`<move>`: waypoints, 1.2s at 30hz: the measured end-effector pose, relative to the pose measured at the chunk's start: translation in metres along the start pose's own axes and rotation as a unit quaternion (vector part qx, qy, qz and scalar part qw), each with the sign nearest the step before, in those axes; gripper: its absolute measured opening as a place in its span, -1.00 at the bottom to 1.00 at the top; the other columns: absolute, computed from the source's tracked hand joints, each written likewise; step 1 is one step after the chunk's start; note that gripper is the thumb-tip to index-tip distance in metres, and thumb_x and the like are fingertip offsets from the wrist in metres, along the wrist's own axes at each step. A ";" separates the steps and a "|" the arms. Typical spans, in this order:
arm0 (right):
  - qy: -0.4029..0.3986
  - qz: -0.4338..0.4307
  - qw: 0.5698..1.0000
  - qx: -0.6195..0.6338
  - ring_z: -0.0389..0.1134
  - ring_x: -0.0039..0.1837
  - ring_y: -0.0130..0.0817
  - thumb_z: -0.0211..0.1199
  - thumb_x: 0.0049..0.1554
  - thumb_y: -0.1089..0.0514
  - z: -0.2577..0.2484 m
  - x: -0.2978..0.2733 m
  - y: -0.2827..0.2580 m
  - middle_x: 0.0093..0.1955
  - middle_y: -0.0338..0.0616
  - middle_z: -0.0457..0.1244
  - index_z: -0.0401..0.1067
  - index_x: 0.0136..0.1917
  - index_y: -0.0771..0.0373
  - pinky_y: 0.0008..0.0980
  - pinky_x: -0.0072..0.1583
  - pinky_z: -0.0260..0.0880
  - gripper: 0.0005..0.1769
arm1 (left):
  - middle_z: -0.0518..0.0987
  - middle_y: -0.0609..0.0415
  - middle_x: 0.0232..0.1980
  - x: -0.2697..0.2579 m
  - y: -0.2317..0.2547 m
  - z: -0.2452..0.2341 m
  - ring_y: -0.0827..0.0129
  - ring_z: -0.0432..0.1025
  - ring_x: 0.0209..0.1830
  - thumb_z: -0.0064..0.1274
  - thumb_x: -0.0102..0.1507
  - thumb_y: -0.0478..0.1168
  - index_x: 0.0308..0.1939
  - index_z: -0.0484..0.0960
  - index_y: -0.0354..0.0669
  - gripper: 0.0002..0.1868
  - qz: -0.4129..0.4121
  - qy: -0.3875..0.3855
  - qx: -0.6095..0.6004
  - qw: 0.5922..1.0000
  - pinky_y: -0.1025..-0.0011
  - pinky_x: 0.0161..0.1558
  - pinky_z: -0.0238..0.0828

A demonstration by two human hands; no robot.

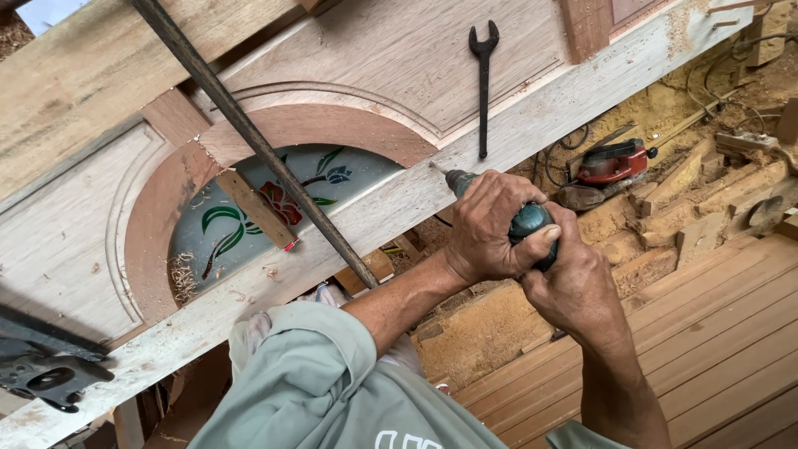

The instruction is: Assembling a wooden door by drilling holes and hammering parts together in a workshop.

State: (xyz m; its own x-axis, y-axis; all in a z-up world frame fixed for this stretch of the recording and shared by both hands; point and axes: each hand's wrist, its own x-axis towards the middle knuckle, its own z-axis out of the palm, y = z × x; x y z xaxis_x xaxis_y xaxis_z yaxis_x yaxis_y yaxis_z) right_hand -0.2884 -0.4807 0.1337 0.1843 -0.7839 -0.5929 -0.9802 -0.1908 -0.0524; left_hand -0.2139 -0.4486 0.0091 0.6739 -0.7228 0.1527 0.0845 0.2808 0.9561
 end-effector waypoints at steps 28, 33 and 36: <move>-0.034 -0.011 0.999 0.023 0.45 -0.02 0.43 0.20 0.01 0.15 0.011 0.014 0.008 -0.14 0.29 0.41 0.25 0.37 -0.03 0.39 0.05 0.43 -0.36 | 0.52 0.10 -0.24 -0.012 -0.030 0.000 0.15 0.50 -0.25 0.05 0.30 0.19 -0.12 0.57 -0.01 -0.62 0.011 0.001 0.038 0.999 0.18 -0.02 0.47; -0.054 -0.014 0.998 0.018 0.47 -0.04 0.38 0.20 -0.01 0.19 0.018 0.026 0.007 -0.13 0.31 0.41 0.23 0.41 0.01 0.37 0.07 0.46 -0.31 | 0.52 0.10 -0.28 -0.021 -0.058 0.002 0.17 0.50 -0.28 0.05 0.30 0.17 -0.15 0.57 -0.01 -0.64 0.019 0.003 0.037 0.999 0.19 -0.06 0.46; -0.063 -0.012 0.998 0.021 0.46 -0.05 0.39 0.19 0.02 0.17 0.026 0.026 0.009 -0.13 0.34 0.41 0.22 0.41 0.00 0.37 0.06 0.45 -0.33 | 0.51 0.10 -0.31 -0.030 -0.068 0.001 0.18 0.49 -0.33 0.03 0.30 0.18 -0.18 0.58 -0.02 -0.63 0.031 0.012 0.046 0.998 0.22 -0.12 0.46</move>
State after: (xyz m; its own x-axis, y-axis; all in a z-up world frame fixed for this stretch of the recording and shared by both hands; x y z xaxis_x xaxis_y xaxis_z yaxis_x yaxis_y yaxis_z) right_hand -0.2944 -0.4873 0.0973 0.1999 -0.6985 -0.6872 -0.9783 -0.1819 -0.0997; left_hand -0.2409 -0.4468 -0.0604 0.6938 -0.6899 0.2064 -0.0249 0.2635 0.9643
